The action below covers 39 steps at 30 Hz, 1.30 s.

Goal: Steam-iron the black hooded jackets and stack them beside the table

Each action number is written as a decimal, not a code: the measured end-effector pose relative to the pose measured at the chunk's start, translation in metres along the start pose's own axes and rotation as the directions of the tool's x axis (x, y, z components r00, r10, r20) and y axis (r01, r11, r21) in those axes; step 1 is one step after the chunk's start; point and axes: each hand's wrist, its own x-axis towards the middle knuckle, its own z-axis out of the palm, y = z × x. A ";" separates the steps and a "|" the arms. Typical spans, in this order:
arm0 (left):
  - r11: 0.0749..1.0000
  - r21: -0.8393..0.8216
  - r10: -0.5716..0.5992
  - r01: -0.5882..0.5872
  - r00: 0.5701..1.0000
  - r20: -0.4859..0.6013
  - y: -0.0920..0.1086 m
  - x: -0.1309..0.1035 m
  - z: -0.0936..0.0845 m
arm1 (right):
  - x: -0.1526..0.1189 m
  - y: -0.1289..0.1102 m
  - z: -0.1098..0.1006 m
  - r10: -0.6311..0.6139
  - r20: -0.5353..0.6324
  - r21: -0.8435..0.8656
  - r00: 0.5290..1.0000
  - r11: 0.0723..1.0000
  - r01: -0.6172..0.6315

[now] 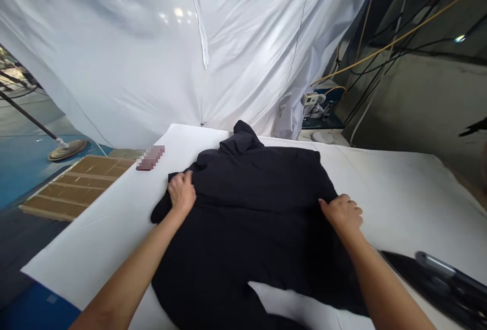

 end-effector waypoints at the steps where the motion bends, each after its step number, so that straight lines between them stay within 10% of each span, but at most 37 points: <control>1: 0.981 -0.008 0.192 -0.192 0.980 0.050 0.009 -0.011 0.005 | -0.010 0.003 -0.003 -0.039 -0.057 -0.063 0.998 0.997 0.035; 5: 0.937 -0.079 0.347 -0.340 0.881 0.322 0.027 -0.027 0.031 | -0.034 0.003 0.005 -0.426 0.071 -0.239 0.902 0.871 0.430; 8: 0.976 -0.080 0.217 -0.204 0.852 0.476 0.023 0.001 0.046 | -0.018 -0.012 0.024 -0.300 0.328 -0.219 0.896 0.898 0.381; 14: 0.996 -0.045 0.088 -0.078 0.754 0.651 0.031 0.053 0.045 | 0.043 -0.054 0.040 -0.212 0.433 -0.207 0.876 0.923 0.325; 19: 0.977 0.033 0.176 -0.210 0.887 0.426 0.042 0.009 0.042 | 0.028 -0.035 0.034 -0.163 0.363 -0.252 0.917 0.931 0.265; 25: 0.969 -0.018 0.235 -0.248 0.892 0.386 0.026 -0.032 0.054 | -0.027 0.022 0.044 -0.008 0.231 -0.236 0.973 0.970 0.064; 32: 0.986 -0.031 0.161 -0.166 0.872 0.462 0.039 -0.010 0.060 | 0.018 0.009 0.036 -0.141 0.216 -0.096 0.966 0.982 0.164; 39: 0.984 0.033 0.150 -0.172 0.923 0.353 0.037 -0.018 0.066 | 0.047 0.035 0.018 0.019 0.270 0.115 0.963 0.992 -0.052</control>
